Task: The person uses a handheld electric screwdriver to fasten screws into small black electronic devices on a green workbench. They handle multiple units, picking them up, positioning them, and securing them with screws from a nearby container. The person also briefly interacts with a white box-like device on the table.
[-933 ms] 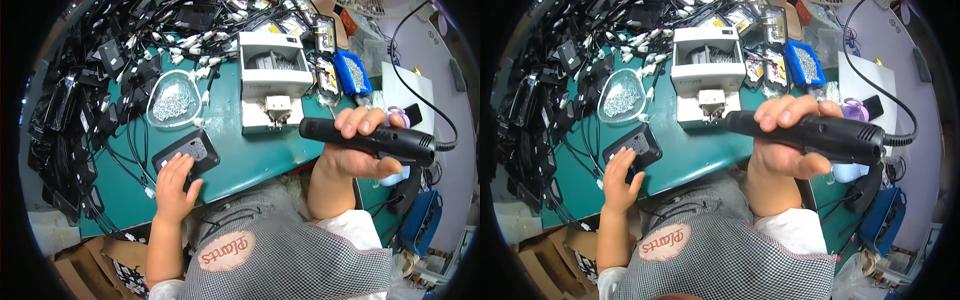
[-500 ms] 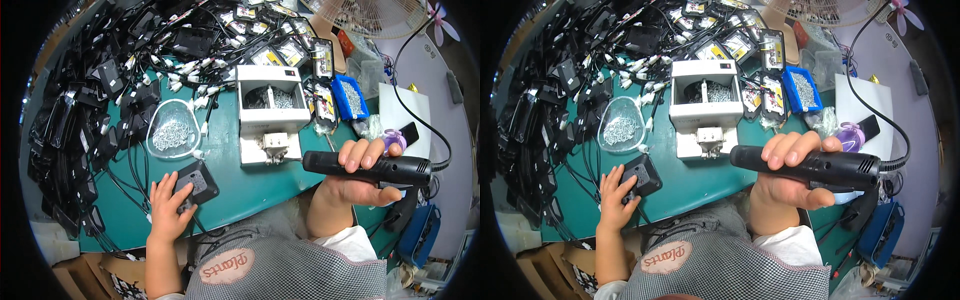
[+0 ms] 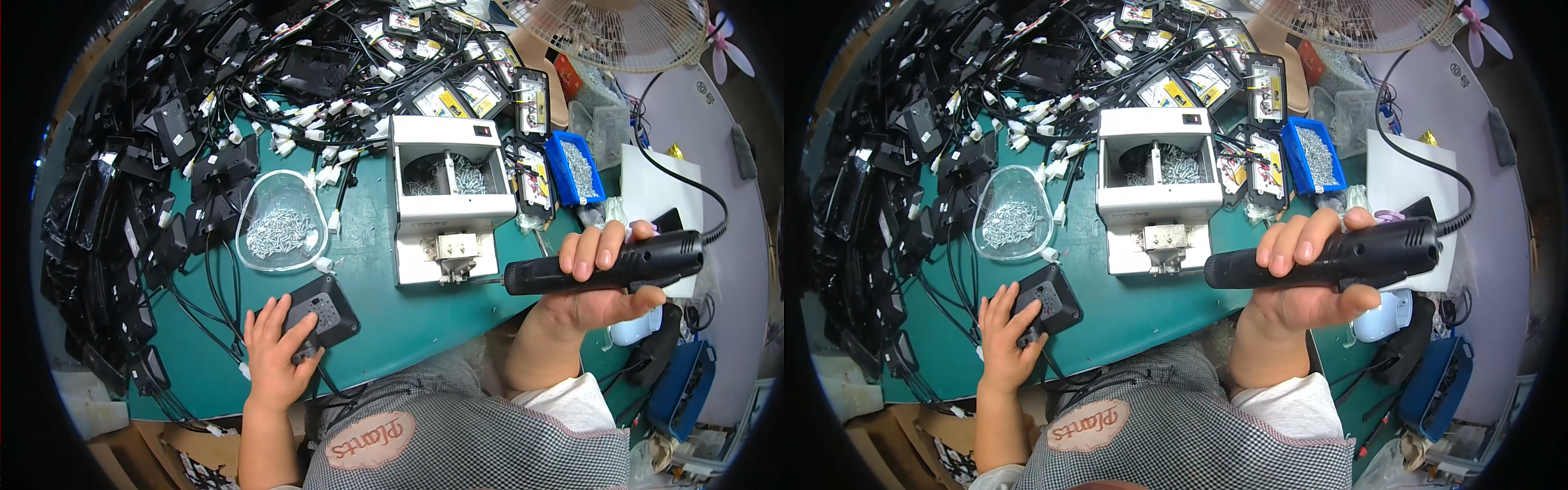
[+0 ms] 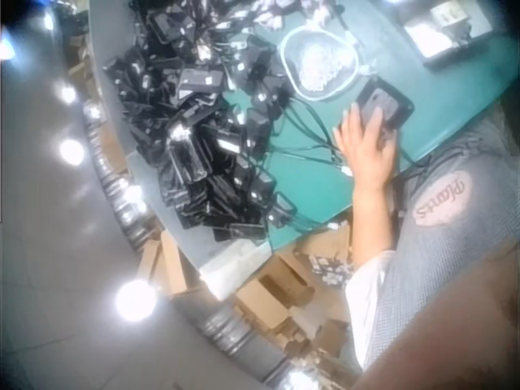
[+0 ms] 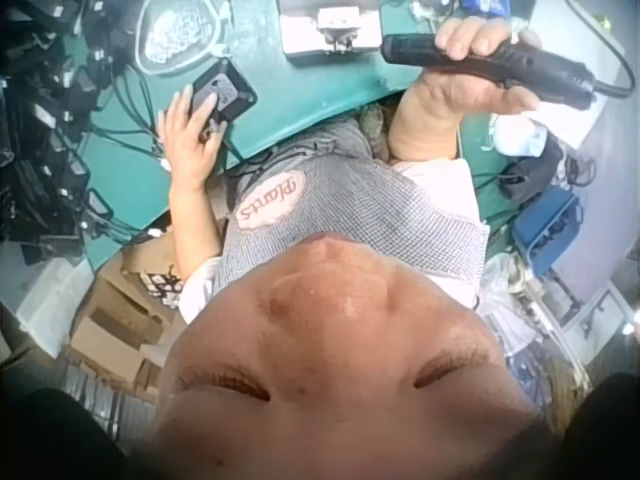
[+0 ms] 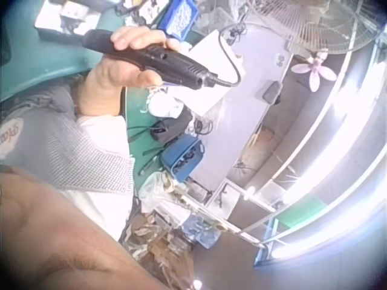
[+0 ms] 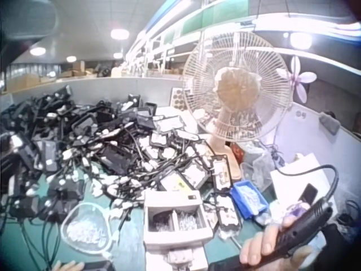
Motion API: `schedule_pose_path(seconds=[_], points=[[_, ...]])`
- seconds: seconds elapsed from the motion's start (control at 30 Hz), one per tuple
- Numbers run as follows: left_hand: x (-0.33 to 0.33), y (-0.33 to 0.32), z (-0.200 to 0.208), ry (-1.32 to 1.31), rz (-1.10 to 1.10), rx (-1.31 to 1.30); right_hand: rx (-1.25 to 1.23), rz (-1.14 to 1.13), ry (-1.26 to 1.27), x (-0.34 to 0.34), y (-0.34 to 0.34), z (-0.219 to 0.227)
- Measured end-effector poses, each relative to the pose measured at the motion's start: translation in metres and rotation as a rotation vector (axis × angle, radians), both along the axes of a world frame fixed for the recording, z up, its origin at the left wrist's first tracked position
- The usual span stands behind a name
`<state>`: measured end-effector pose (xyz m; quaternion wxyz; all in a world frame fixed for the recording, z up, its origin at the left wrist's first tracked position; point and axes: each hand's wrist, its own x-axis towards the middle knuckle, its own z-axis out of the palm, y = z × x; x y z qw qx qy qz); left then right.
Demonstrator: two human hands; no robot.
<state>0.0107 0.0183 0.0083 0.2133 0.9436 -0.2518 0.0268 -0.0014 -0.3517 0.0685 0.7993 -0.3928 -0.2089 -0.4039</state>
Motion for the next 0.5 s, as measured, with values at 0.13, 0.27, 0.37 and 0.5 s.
schedule_pose_path(seconds=[0.13,0.27,0.37,0.5], points=[[-0.002,0.000,0.003,0.004,-0.002,0.003,0.022,0.015,0.219,-0.001,-0.001,-0.004],[0.000,0.001,0.003,0.000,-0.013,0.018,-0.060,-0.100,0.560,0.000,0.000,-0.006],[0.001,0.001,0.001,0.003,-0.025,0.015,-0.095,-0.133,0.657,-0.003,-0.004,-0.014],[-0.002,0.002,0.000,0.001,-0.023,0.042,-0.004,-0.076,0.670,-0.008,-0.009,-0.025]])
